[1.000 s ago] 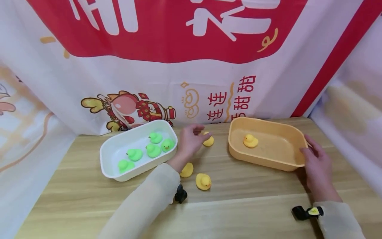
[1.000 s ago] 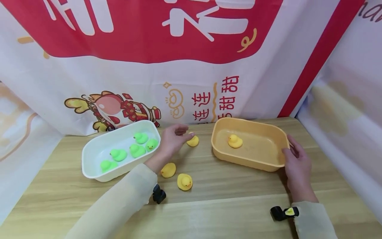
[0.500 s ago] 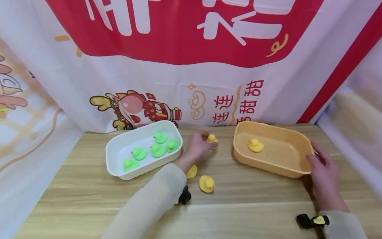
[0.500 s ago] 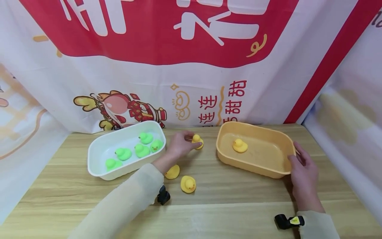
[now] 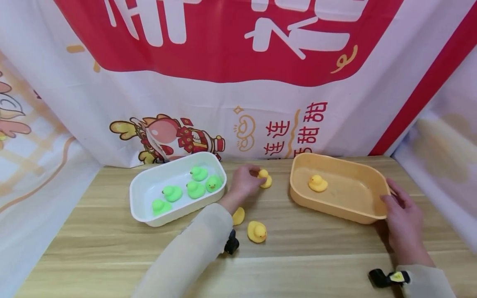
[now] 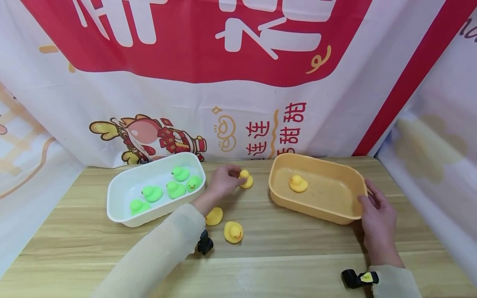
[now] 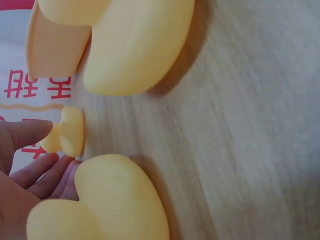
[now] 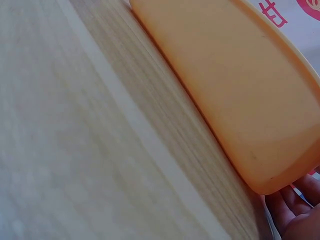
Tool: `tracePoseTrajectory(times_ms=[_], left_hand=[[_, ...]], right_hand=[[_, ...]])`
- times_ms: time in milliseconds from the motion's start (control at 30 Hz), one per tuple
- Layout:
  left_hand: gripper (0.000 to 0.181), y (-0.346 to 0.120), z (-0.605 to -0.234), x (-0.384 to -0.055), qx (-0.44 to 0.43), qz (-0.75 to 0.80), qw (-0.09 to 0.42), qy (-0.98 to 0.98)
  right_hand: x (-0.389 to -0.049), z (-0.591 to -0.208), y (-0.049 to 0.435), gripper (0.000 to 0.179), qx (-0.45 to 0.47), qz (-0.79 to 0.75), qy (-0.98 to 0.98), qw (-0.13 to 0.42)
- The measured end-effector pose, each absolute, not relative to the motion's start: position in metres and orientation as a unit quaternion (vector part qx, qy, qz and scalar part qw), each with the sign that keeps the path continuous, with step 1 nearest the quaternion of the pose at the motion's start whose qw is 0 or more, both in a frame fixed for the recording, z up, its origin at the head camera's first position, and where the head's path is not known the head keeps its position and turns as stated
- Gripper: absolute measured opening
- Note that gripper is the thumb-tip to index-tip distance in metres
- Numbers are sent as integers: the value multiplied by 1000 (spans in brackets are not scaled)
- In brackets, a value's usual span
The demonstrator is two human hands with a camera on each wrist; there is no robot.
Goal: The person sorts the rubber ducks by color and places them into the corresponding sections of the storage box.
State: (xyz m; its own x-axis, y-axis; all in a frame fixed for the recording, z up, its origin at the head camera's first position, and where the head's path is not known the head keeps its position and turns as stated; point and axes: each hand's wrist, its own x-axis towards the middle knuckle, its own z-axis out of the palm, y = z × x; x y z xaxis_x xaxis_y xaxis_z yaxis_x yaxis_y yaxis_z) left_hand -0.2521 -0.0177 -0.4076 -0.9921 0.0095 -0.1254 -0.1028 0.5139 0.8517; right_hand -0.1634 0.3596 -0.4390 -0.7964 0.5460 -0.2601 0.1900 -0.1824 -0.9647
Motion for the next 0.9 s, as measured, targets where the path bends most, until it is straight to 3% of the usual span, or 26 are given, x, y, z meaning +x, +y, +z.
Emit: tracePoseTrajectory(times_ms=[133, 400, 900], left_hand=[[31, -21, -405, -252, -28, 480, 49, 876], [54, -22, -408, -251, 26, 446, 55, 893], [31, -26, -409, -250, 61, 434, 52, 897]], right_hand=[[-164, -437, 358, 54, -287, 713, -627, 126], [-161, -436, 358, 55, -292, 719, -618, 122], [-161, -437, 357, 53, -317, 702, -627, 113]])
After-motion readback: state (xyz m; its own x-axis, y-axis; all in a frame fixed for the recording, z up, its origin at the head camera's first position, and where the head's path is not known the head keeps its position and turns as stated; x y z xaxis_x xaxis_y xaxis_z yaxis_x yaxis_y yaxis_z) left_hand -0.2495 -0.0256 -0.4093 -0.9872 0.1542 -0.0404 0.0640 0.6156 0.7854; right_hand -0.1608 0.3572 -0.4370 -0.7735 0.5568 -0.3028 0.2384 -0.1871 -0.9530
